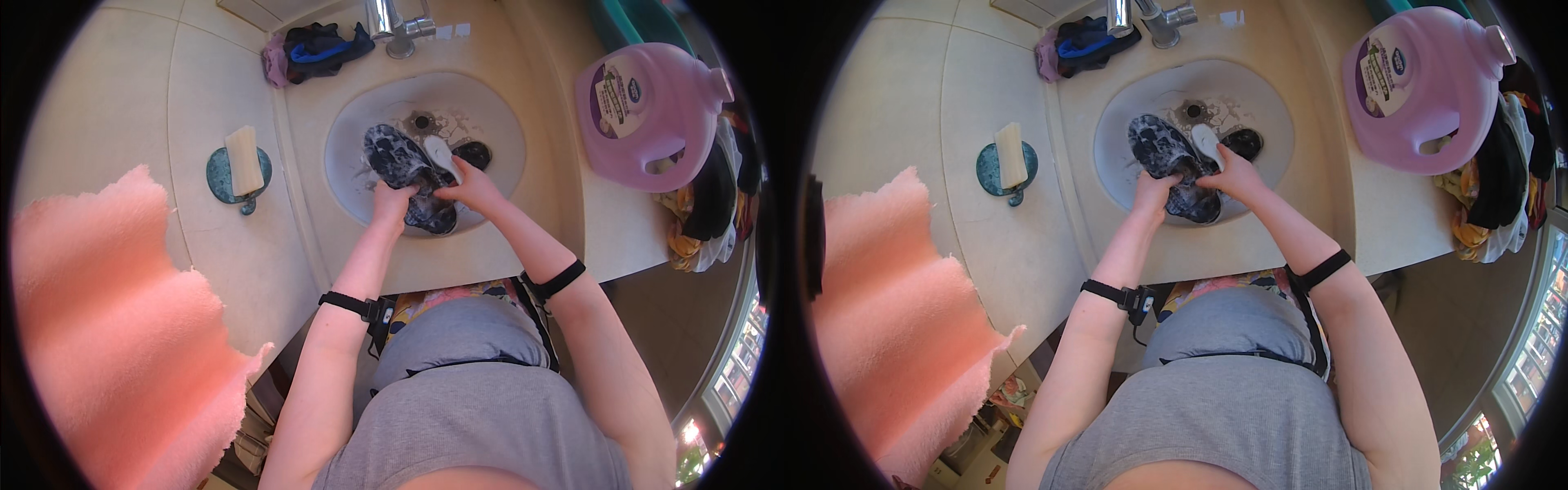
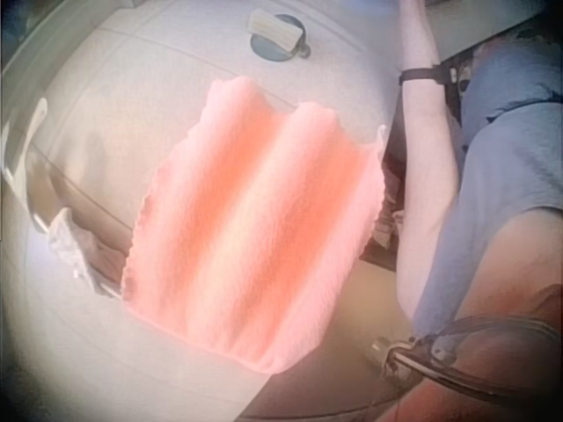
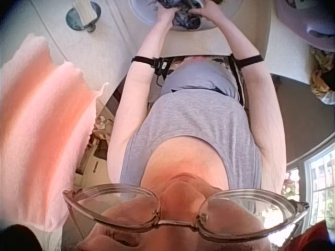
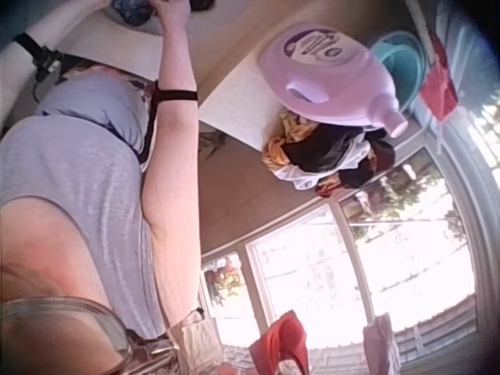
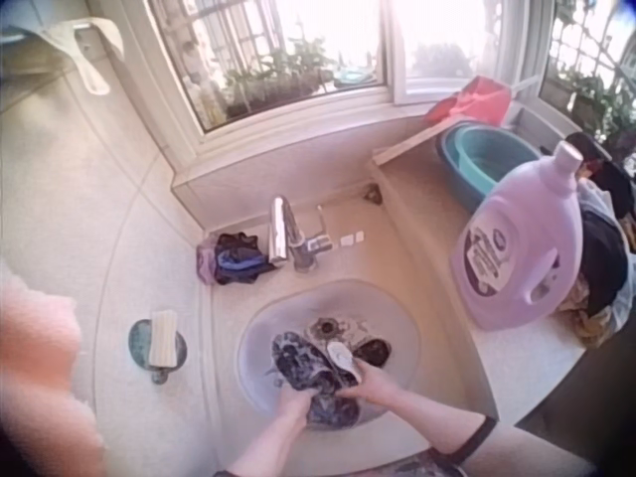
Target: Scrubbing black sneakers with a brush in a sink.
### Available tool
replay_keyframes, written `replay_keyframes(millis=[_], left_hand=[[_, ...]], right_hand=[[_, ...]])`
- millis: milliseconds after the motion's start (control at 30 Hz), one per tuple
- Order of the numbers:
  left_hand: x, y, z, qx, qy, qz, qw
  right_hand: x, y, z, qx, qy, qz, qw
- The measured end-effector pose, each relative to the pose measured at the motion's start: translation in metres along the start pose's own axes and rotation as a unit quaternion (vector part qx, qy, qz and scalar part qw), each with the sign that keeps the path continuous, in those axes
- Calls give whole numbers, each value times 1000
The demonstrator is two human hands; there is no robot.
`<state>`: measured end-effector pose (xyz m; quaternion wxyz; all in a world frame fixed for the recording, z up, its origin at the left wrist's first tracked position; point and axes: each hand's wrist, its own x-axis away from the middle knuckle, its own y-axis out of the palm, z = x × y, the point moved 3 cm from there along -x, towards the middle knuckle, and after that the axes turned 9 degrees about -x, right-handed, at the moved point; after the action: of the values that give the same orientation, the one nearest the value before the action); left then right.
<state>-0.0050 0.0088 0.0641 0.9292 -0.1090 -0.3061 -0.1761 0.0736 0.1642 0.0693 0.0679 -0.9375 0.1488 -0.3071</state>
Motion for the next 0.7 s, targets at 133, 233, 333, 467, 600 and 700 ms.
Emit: replay_keyframes(millis=[133, 233, 333, 467, 600, 700], left_hand=[[2, 10, 0, 133, -68, -77, 986], [4, 10, -12, 131, -58, -118, 983], [3, 10, -15, 140, -69, -74, 985], [3, 11, -9, 131, -78, -20, 988], [-1, 13, -11, 147, -82, 20, 985], [-7, 6, -22, 182, -143, 66, 971]], right_hand=[[-1, 9, 21, 0, -15, -12, 1000], [-10, 18, 29, -64, -33, 22, 997], [-11, 27, 17, -87, -34, 37, 995], [-10, 30, 14, -105, -57, 36, 992], [-4, 28, 8, -93, -24, 10, 995], [-3, 30, 7, -112, -20, -1, 994]])
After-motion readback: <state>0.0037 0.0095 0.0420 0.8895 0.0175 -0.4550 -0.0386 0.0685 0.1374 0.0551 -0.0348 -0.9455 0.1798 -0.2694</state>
